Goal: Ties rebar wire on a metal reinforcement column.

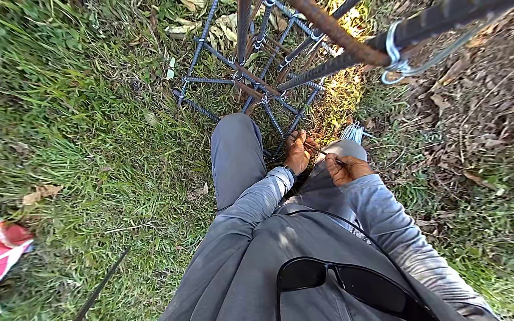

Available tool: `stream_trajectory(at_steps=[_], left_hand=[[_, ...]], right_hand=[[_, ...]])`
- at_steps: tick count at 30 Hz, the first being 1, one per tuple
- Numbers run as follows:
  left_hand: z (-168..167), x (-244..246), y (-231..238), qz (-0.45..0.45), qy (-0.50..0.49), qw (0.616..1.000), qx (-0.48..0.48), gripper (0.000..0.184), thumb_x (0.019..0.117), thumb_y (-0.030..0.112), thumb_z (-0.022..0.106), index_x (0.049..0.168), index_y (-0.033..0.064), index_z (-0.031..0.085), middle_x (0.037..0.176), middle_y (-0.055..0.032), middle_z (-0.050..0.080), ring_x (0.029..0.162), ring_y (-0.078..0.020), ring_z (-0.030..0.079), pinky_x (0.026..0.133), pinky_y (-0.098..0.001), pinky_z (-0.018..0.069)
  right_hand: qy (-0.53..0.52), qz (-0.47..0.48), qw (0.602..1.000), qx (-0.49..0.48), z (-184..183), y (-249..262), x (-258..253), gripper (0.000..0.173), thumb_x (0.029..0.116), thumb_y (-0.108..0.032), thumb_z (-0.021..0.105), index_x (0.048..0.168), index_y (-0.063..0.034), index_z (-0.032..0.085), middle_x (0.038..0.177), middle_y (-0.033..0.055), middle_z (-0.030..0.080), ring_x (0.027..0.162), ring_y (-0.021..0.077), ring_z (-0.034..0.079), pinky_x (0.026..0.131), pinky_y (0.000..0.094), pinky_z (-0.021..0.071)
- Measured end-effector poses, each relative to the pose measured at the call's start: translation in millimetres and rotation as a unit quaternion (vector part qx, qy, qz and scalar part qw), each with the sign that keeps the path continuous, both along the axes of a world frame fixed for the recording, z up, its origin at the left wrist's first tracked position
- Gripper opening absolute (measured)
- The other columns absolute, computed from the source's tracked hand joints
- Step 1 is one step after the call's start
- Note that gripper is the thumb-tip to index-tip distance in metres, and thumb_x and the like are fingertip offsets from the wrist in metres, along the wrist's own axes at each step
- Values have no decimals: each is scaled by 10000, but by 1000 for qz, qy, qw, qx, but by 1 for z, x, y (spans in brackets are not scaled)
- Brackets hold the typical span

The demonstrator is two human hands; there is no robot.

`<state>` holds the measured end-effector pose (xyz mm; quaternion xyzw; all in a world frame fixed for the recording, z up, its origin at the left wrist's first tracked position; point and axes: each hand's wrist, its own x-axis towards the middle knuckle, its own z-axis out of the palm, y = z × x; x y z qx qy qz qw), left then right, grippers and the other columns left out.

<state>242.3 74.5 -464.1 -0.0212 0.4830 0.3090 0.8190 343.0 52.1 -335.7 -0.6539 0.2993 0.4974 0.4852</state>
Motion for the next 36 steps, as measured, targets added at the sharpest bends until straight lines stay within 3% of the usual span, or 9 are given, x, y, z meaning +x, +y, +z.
stream_trajectory(at_steps=[5, 8, 11, 14, 18, 25, 28, 32, 36], left_hand=[[0, -1, 0, 6, -2, 1000, -6, 444, 1044, 503, 528, 1434, 325, 412, 912, -45, 618, 714, -162, 617, 661, -334, 540], [3, -4, 0, 11, -18, 1000, -1, 407, 1031, 572, 506, 1332, 299, 486, 878, -20, 613, 732, -149, 616, 689, -332, 539], [2, -7, -2, 16, -32, 999, -27, 543, 980, 690, 490, 1329, 273, 502, 924, -32, 621, 753, -159, 631, 683, -330, 554], [-1, -6, -6, 49, -16, 996, -72, 698, 977, 768, 349, 1426, 237, 411, 999, -74, 623, 763, -191, 630, 696, -361, 558], [-5, -4, -6, 90, 29, 986, -136, 628, 1057, 652, 217, 1472, 210, 377, 1096, -111, 622, 798, -214, 638, 701, -366, 549], [-10, -5, -3, 101, 31, 984, -146, 420, 1082, 528, 351, 1351, 217, 435, 955, -47, 567, 730, -167, 599, 640, -324, 538], [-9, -5, -3, 109, 33, 983, -141, 455, 1087, 530, 341, 1347, 179, 465, 1015, -80, 613, 773, -189, 633, 654, -334, 551], [-8, -6, -3, 109, 39, 984, -133, 379, 1093, 496, 349, 1272, 187, 475, 913, -47, 589, 691, -155, 611, 609, -305, 544], [-10, -7, -2, 110, 40, 984, -132, 395, 1090, 492, 384, 1353, 202, 440, 950, -54, 606, 701, -155, 618, 620, -299, 545]], right_hand=[[-6, 31, 999, -11, 1, 3, 2, 248, 1083, -147, 365, 1222, -6, 514, 947, 139, 665, 712, 164, 711, 652, 241, 614], [-13, 27, 1000, -9, 2, 4, 2, 242, 1085, -147, 371, 1212, -3, 517, 946, 144, 668, 719, 173, 714, 657, 251, 618], [-14, 22, 1000, -7, 2, 5, 2, 245, 1085, -156, 380, 1204, -1, 527, 938, 144, 674, 716, 171, 716, 653, 247, 617], [-11, 25, 1000, 2, 2, 5, -2, 255, 1084, -151, 364, 1224, 1, 515, 948, 138, 668, 715, 158, 710, 644, 238, 613], [-14, 15, 1000, 2, -2, 3, -6, 265, 1082, -139, 362, 1270, -4, 490, 981, 145, 651, 740, 170, 711, 663, 250, 616], [-8, 28, 1000, -12, -8, 1, -11, 268, 1087, -139, 354, 1256, 11, 499, 964, 154, 661, 722, 177, 711, 671, 257, 617], [-10, 33, 999, -8, -11, 2, -12, 247, 1073, -108, 371, 1239, 19, 503, 963, 165, 659, 723, 192, 710, 673, 275, 622], [-13, 52, 999, 5, -7, 5, -11, 249, 1078, -115, 353, 1223, 15, 509, 950, 161, 675, 720, 196, 720, 668, 282, 627], [-19, 67, 997, 23, -3, 8, -8, 262, 1085, -122, 338, 1224, 17, 512, 932, 149, 679, 714, 184, 720, 665, 277, 627]])
